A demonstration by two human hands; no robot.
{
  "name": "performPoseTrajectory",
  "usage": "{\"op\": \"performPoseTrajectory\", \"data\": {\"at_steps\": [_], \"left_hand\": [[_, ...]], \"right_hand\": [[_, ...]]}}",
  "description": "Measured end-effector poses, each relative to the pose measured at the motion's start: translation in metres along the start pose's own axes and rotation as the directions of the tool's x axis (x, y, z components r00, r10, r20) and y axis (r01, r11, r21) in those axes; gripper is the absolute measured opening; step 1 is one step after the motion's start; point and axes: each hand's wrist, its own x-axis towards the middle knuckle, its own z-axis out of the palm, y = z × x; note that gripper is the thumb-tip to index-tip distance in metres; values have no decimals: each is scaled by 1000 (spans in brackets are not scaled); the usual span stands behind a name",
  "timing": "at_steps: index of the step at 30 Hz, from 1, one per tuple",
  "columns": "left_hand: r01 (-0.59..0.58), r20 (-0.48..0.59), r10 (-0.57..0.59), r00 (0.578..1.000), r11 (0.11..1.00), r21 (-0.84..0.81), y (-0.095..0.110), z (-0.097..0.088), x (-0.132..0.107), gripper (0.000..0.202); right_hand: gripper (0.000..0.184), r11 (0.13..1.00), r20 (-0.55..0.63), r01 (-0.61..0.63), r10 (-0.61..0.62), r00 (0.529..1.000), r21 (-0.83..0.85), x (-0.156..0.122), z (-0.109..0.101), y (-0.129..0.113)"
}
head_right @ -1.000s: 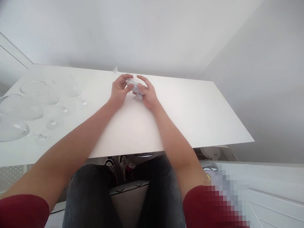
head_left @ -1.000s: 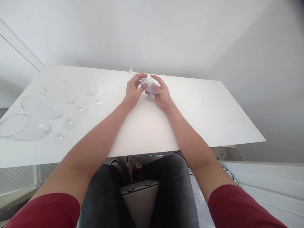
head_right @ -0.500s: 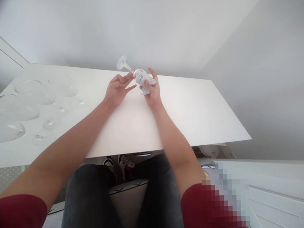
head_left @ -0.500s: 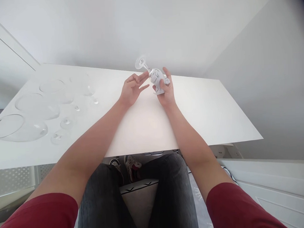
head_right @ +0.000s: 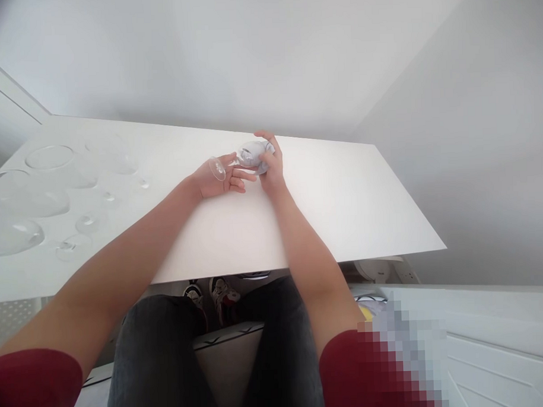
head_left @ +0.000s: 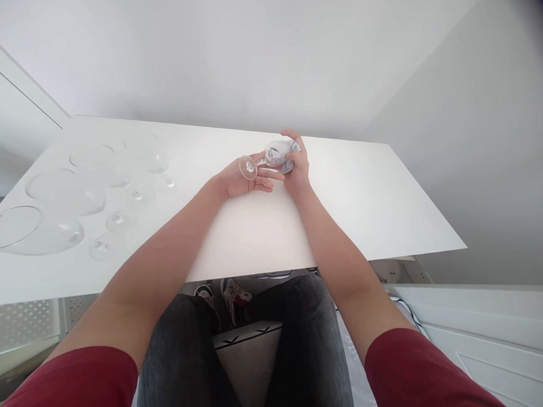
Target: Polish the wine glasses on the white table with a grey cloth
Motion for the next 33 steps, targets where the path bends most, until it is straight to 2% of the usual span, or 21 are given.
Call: {"op": "performPoseTrajectory", "data": {"at_steps": [2,7,8,10,12,13,15,18,20,21,22,23,26,27,28,31,33], "left_hand": [[-43,-5,43,999,999,33,0,2,-2,41],[-87,-64,95,993,989,123,0,4,-3,38],[-93,-67,102,992,987,129,0,4,-2,37],[-106,-77,118,990,984,139,-2,3,0,37],[-151,-144,169,975,980,131,-4,1,4,34],[-179,-195,200,960,976,121,-6,0,5,33],[-208,-272,233,934,971,118,-7,0,9,31],[-218,-290,252,923,965,147,-9,1,11,25],[-255,-303,289,908,956,148,-8,1,11,20],[-276,-315,307,898,951,140,-8,1,11,19],[-288,-319,317,893,948,134,-8,1,11,19],[-284,-312,311,898,950,129,-8,1,11,17],[-205,-251,226,941,973,108,-9,1,10,22],[-177,-232,196,953,979,100,-10,2,10,25],[-165,-220,181,959,982,88,-10,2,10,26],[-220,-202,224,953,974,43,-9,4,7,14],[-248,-179,244,953,969,-1,-6,4,4,15]], "right_hand": [[68,1000,-53,-6,7,999,23,2,0,4],[74,1000,-240,-8,14,971,29,14,-6,31],[74,999,-306,3,9,952,40,16,-8,35],[73,998,-476,26,6,879,61,20,-14,40],[69,998,-583,51,-15,812,46,20,-18,36],[66,997,-584,72,-49,810,15,19,-18,31],[56,985,-490,143,-171,855,-94,13,-12,18],[37,911,-177,267,-333,926,-314,0,8,0],[30,841,62,350,-358,932,-412,-7,20,-8],[28,814,141,384,-360,922,-435,-9,24,-11],[28,799,163,403,-370,915,-447,-10,25,-12],[28,798,128,398,-384,914,-453,-11,25,-13],[38,859,-134,293,-378,916,-420,-9,19,-14],[41,878,-170,268,-357,919,-397,-8,18,-14],[42,886,-151,263,-340,928,-381,-8,16,-14],[42,868,13,326,-346,938,-374,-7,17,-13],[42,873,-61,327,-372,926,-362,-7,19,-10]]}}
